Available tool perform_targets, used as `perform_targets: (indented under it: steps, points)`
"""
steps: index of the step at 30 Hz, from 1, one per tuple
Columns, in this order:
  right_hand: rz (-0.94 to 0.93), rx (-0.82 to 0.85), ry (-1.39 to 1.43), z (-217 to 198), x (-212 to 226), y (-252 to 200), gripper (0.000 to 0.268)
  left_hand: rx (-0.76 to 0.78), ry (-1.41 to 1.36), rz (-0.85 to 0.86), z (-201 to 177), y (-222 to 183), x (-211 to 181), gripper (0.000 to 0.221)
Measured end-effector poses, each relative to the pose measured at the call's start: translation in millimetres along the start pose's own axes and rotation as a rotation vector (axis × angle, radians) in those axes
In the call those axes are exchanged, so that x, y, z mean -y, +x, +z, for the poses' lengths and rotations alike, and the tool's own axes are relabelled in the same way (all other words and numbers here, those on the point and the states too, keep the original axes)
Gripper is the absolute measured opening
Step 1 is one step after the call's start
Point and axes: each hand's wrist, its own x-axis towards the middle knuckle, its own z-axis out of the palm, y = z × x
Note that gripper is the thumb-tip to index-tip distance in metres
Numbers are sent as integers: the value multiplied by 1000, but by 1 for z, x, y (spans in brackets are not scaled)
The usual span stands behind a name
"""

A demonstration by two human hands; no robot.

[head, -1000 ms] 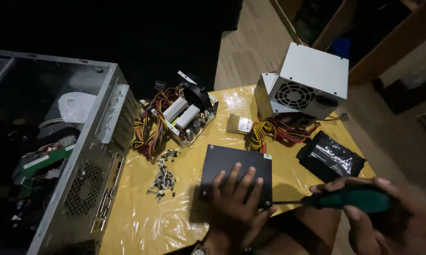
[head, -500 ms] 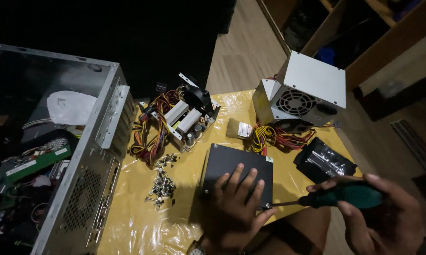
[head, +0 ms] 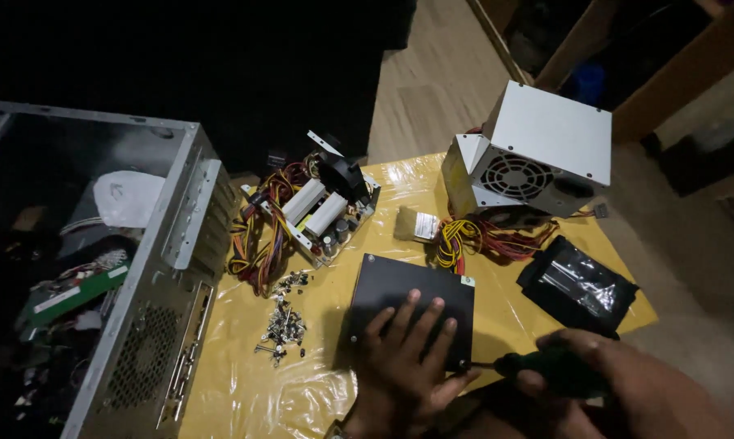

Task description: Disassembling a computer power supply unit for cleaning or repair, including removing screws and brushing off dust from internal components.

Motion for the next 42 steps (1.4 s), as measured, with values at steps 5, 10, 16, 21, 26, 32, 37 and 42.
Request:
perform_targets:
  steps: [5, 10, 16, 21, 26, 32, 37, 42]
  points:
    - [-925, -680, 513, -10, 26, -11, 45, 12, -23, -17, -14, 14, -6, 49]
    - [-1138, -757, 749, -18, 44, 24, 49, 152, -142, 0, -33, 29, 7, 48]
    - [-1585, -545, 704, -54, 71, 44, 39, 296, -253, -44, -55, 48, 8, 56]
    - [-1974, -378, 718, -76, 91, 50, 34, 326, -716, -247, -78, 74, -4, 41]
    - [-2104, 3, 707, -101, 84, 42, 32, 362, -925, -418, -88, 75, -14, 38]
    - [-2087, -170, 746, -85, 94, 50, 29, 300, -943, -510, -69, 63, -3, 22]
    - [-2069, -149, 770, -88, 97, 47, 37, 70, -846, -483, -61, 67, -7, 33]
    - [-2112, -99, 833, -83, 106, 52, 34, 25, -748, -491, -65, 68, -8, 21]
